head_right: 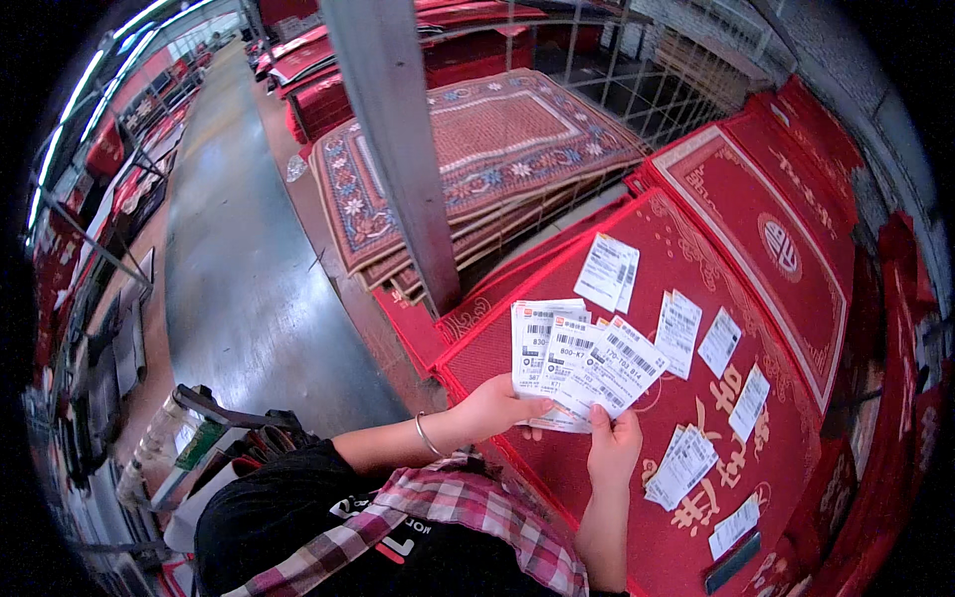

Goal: The person holds several shipping labels, places some onto stacks of red mats on a table, and then sorts through the remaining labels by hand.

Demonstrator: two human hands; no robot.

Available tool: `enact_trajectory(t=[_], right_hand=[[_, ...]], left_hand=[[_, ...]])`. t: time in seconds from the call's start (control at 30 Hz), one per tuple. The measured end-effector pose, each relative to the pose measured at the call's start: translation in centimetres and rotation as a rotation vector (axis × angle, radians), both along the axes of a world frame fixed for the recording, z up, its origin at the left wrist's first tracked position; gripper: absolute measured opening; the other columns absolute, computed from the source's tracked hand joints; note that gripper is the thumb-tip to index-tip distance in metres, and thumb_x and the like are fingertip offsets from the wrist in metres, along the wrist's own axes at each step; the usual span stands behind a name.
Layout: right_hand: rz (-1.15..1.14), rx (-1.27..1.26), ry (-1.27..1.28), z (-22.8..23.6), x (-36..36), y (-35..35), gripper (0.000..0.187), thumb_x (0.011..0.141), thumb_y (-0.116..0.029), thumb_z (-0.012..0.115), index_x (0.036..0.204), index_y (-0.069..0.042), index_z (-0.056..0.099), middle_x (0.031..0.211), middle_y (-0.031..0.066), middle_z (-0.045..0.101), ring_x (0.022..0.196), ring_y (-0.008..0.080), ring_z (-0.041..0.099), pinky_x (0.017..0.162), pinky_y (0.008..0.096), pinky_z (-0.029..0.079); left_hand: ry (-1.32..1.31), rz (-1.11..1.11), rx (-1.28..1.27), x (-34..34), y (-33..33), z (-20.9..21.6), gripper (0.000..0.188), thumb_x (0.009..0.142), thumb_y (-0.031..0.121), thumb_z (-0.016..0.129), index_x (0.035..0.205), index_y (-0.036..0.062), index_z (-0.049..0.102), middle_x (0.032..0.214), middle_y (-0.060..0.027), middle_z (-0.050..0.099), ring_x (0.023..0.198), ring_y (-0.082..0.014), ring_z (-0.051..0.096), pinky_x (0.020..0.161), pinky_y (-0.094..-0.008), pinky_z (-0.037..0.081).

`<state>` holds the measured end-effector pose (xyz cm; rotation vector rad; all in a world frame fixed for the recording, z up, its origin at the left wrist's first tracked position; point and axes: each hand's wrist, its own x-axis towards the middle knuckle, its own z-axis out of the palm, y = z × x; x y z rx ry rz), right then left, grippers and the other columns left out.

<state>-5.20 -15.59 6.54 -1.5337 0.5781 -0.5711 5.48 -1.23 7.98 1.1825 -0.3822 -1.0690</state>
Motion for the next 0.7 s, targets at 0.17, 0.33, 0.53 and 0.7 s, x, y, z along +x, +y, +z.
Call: enact_trajectory(t=[0.17,0.33,0.53,0.7], right_hand=[[0.088,-0.061,-0.011,0.2,1.2,0.7,0.021,0.081,-0.01,0.055,0.095,0.005,0.055,0.091,0.0073,0.059,0.081,0.0107,0.052,0.073,0.0247,0.042],[0.14,-0.224,0.068,1.4,2.1,1.5,0.02,0.08,-0.009,0.056,0.096,0.004,0.056,0.09,0.0083,0.059,0.08,0.0111,0.052,0.072,0.0255,0.042],[0.216,-0.205,-0.014,1.8,3.1,1.7,0.021,0.081,-0.008,0.054,0.098,0.003,0.054,0.093,0.0088,0.058,0.083,0.0126,0.052,0.075,0.0266,0.041],[0.25,-0.179,-0.082,2.2,3.6,2.2,0.02,0.081,-0.007,0.053,0.098,0.004,0.053,0.095,0.0087,0.057,0.087,0.013,0.051,0.078,0.0266,0.04]], left_hand=[[0.008,0.069,-0.023,0.6,1.8,0.3,0.021,0.083,0.012,0.052,0.099,-0.0011,0.053,0.082,-0.0075,0.059,0.06,-0.013,0.056,0.052,-0.0233,0.046],[-0.035,0.104,0.006,1.2,3.0,1.1,0.021,0.081,0.011,0.052,0.099,-0.0015,0.054,0.084,-0.0078,0.06,0.061,-0.0125,0.056,0.054,-0.0235,0.046],[-0.067,0.111,-0.082,1.3,4.0,1.3,0.02,0.08,0.01,0.052,0.095,-0.0037,0.053,0.079,-0.0082,0.059,0.058,-0.0129,0.056,0.051,-0.0236,0.047],[-0.107,0.083,-0.091,1.4,4.6,1.5,0.02,0.08,0.009,0.053,0.095,-0.0037,0.053,0.078,-0.0083,0.059,0.059,-0.0132,0.056,0.05,-0.024,0.047]])
